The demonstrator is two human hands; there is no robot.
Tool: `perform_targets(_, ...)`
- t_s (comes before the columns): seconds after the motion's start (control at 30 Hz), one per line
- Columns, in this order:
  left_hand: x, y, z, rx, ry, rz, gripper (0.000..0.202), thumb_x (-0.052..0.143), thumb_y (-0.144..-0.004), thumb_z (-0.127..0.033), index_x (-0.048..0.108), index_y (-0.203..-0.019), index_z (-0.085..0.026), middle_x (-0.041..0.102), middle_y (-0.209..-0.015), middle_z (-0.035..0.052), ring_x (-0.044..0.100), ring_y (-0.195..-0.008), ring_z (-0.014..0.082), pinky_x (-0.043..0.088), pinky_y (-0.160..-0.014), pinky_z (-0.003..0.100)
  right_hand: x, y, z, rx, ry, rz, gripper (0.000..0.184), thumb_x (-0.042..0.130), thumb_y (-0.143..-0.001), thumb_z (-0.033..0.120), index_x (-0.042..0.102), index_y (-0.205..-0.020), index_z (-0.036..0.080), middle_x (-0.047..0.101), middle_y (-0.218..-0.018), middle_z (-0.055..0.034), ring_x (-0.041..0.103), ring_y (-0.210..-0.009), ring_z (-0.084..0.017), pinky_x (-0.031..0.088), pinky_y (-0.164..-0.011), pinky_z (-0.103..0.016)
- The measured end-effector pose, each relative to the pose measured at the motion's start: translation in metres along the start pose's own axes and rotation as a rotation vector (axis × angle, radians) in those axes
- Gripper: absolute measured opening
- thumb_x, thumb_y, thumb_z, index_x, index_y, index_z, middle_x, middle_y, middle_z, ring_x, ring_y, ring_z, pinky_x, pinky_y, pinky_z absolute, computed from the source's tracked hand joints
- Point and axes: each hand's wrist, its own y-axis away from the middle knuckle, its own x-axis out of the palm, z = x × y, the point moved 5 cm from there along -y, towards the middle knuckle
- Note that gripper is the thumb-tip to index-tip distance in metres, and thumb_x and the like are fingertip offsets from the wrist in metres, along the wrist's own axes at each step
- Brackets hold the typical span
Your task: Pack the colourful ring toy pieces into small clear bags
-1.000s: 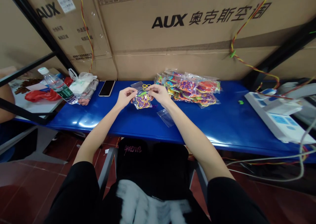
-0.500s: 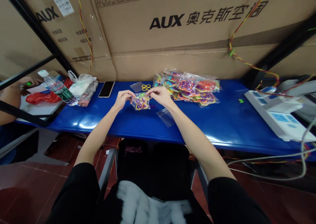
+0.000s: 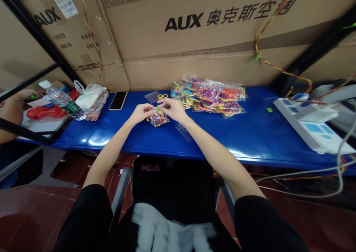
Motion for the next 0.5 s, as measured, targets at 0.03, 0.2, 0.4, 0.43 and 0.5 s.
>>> perform_targets(0.03,-0.001,-0.001,0.002,-0.011,0.025,0.001,0.043,0.092,-0.07,-0.046,0.077,-0.094,-0.014,0.075,-0.07,0.0033,0.061,-0.047,0.0107,0.05,-0.041,0.022,-0.002,0.0,0.0,0.002,0.04,-0.013,0.029,0.062,-0.091,0.02,0.075,-0.117,0.018,0.078,-0.092,-0.0054,0.072,-0.081,-0.02,0.057,-0.084,-0.035)
perform_targets(0.2,-0.009,-0.003,0.009,-0.092,0.127,-0.071,0.045,0.095,-0.068,-0.041,0.076,-0.098,-0.012,0.073,-0.066,0.0018,0.063,-0.051,0.0116,0.052,-0.046,0.022,-0.006,0.008,0.02,-0.272,0.373,0.11,0.045,0.07,-0.092,0.03,0.068,-0.136,0.024,0.061,-0.149,-0.0136,0.052,-0.141,-0.033,0.043,-0.115,-0.055)
perform_targets(0.4,-0.011,0.001,0.01,-0.211,0.249,-0.057,0.04,0.09,-0.077,-0.028,0.077,-0.111,-0.011,0.078,-0.087,0.0065,0.065,-0.061,0.0092,0.05,-0.053,0.02,0.019,0.027,0.035,-0.524,0.618,0.315,0.052,0.063,-0.094,0.014,0.063,-0.144,0.025,0.054,-0.158,-0.0122,0.042,-0.151,-0.033,0.034,-0.122,-0.06)
perform_targets(0.43,-0.012,0.001,0.01,-0.216,0.268,-0.062,0.039,0.088,-0.079,-0.026,0.076,-0.113,-0.011,0.078,-0.089,0.0068,0.066,-0.063,0.0091,0.05,-0.053,0.02,0.021,0.027,0.035,-0.534,0.631,0.304,0.051,0.06,-0.094,0.01,0.065,-0.142,0.023,0.056,-0.156,-0.0128,0.045,-0.149,-0.032,0.036,-0.122,-0.058)
perform_targets(0.5,-0.013,0.001,0.009,-0.229,0.304,-0.079,0.037,0.085,-0.082,-0.022,0.076,-0.116,-0.012,0.077,-0.088,0.0065,0.066,-0.065,0.0093,0.049,-0.054,0.019,0.021,0.024,0.033,-0.529,0.645,0.271,0.053,0.057,-0.092,0.004,0.065,-0.141,0.02,0.058,-0.154,-0.0138,0.048,-0.147,-0.031,0.04,-0.12,-0.055)
